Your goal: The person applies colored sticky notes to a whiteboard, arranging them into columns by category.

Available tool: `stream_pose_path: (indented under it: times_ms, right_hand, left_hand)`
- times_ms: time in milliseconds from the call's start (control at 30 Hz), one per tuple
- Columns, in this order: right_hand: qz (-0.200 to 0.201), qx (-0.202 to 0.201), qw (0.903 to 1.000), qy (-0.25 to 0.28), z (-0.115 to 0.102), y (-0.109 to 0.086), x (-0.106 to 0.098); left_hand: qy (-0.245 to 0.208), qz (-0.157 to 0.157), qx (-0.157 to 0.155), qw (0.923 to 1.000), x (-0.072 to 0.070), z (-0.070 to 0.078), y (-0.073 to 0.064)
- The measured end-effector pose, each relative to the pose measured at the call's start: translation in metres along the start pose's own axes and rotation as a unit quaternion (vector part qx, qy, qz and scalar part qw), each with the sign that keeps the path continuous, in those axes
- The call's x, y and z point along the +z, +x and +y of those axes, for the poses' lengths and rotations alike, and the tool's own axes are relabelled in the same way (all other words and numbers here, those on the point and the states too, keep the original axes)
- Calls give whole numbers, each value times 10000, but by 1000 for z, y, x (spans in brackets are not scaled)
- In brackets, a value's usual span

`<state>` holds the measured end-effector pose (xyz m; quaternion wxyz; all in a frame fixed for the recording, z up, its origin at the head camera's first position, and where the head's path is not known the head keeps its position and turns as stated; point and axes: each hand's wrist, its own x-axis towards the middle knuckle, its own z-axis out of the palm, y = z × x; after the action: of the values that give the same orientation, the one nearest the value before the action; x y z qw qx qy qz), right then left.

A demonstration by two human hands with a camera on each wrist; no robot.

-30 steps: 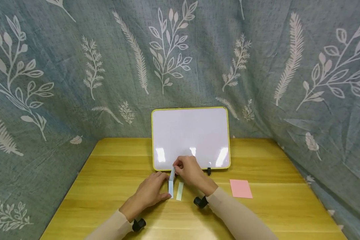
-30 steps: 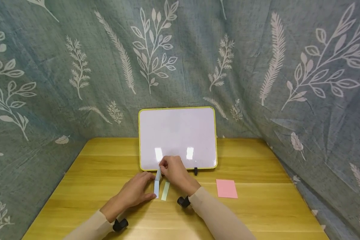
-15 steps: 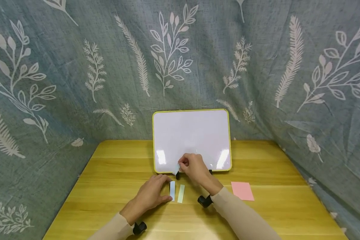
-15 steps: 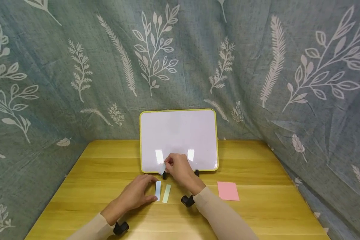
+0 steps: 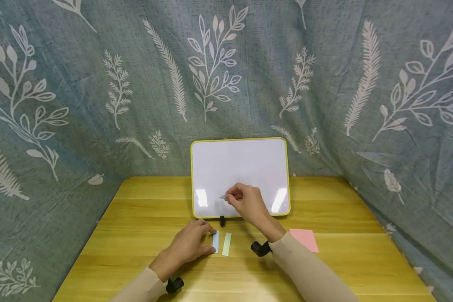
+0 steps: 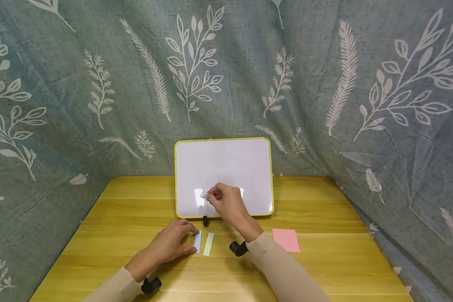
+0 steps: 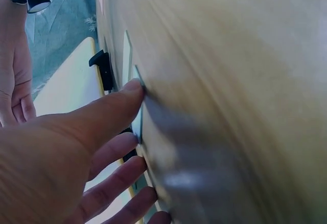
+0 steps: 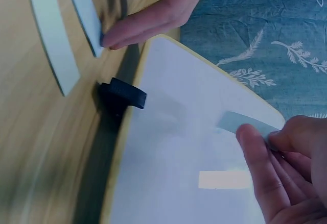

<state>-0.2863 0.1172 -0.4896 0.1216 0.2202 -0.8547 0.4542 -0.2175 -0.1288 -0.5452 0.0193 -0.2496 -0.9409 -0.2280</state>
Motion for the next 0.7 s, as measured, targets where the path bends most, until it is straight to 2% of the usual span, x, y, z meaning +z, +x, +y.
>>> stream_pose_path:
  times_ms: [133,333,433,567,700]
  right_hand:
    - [195,-171,9996,128,-5,6,-3]
    - [509,-670,9963,191,-10,14,-4]
    - [641,-843,9942,208,-12,18,-1]
    - [781,-940,9923,218,-15,23,2]
    - [953,-1056,9897,174,-18,28,5]
  left_hand:
    - [-64,-90,-20,9999,-4,1,0]
    - [-190,-165,-46,9997,-5,-2,2]
    - [-406,-135,-127,9990,-7,-5,5]
    - [-652,137,-303,9973,-16,-8,12]
    - [-931,722,-521,9917,-32,-10,22]
